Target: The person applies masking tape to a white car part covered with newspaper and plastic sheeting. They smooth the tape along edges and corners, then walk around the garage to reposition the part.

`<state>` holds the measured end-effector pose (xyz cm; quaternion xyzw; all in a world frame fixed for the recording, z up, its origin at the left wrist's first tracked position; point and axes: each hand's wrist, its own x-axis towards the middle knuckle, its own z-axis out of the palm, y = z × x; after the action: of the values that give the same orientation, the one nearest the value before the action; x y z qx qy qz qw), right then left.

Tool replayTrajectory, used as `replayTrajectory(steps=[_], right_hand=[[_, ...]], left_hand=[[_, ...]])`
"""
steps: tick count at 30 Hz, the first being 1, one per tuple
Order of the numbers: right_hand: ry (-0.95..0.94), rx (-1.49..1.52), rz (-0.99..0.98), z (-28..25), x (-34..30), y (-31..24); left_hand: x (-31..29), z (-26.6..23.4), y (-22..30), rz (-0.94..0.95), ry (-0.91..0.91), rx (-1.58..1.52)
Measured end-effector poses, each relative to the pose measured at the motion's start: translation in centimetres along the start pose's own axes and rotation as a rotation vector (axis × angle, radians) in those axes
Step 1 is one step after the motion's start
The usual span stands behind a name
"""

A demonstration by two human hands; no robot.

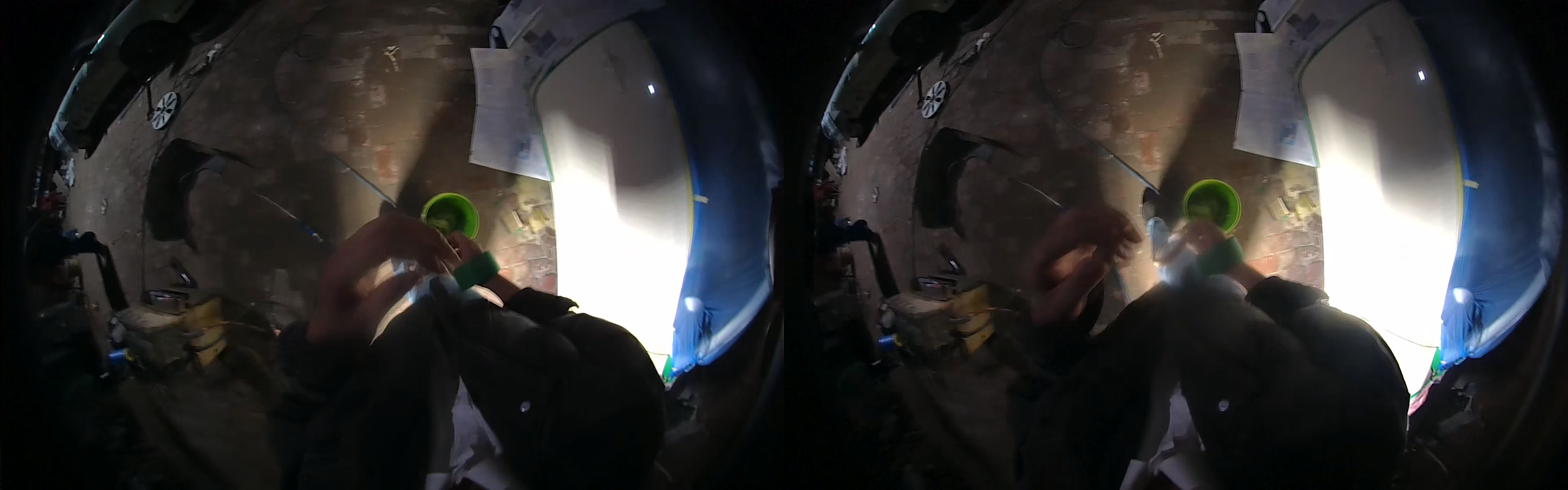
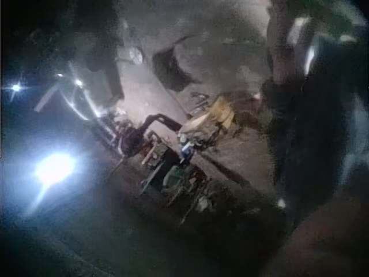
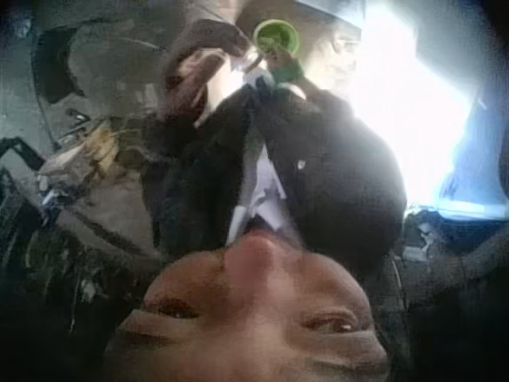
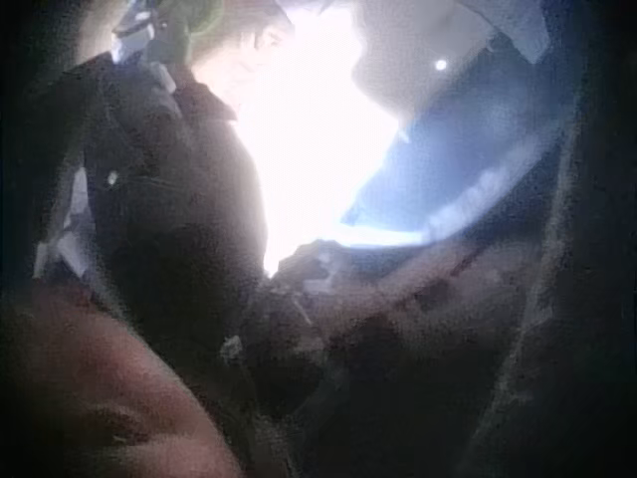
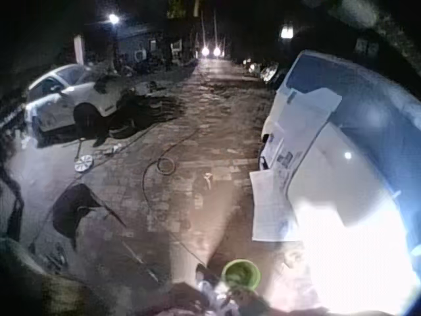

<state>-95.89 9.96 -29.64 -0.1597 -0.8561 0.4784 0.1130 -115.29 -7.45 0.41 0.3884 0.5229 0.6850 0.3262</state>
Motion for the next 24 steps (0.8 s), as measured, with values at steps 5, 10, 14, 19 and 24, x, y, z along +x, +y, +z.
replayTrajectory(steps=[5, 10, 14, 19, 24], right_hand=[[0.025, -0.122, 0.018, 1.9, 15.7, -2.4], [0.002, 0.065, 0.152, 1.5, 26.3, -4.4], [0.109, 0.116, 0.171, 2.5, 34.1, -4.8], [0.314, 0.103, 0.233, 3.2, 42.6, -5.0], [0.592, 0.112, 0.351, 3.9, 48.1, -5.2]], left_hand=[[12.4, -5.5, 10.7, 0.406, -0.274, -0.432], [20.8, -10.7, 12.2, 0.426, -0.318, -0.646], [27.5, -15.6, 11.9, 0.402, -0.372, -0.714], [35.6, -21.6, 11.7, 0.295, -0.472, -0.794], [45.5, -25.1, 11.9, 0.178, -0.604, -0.898]])
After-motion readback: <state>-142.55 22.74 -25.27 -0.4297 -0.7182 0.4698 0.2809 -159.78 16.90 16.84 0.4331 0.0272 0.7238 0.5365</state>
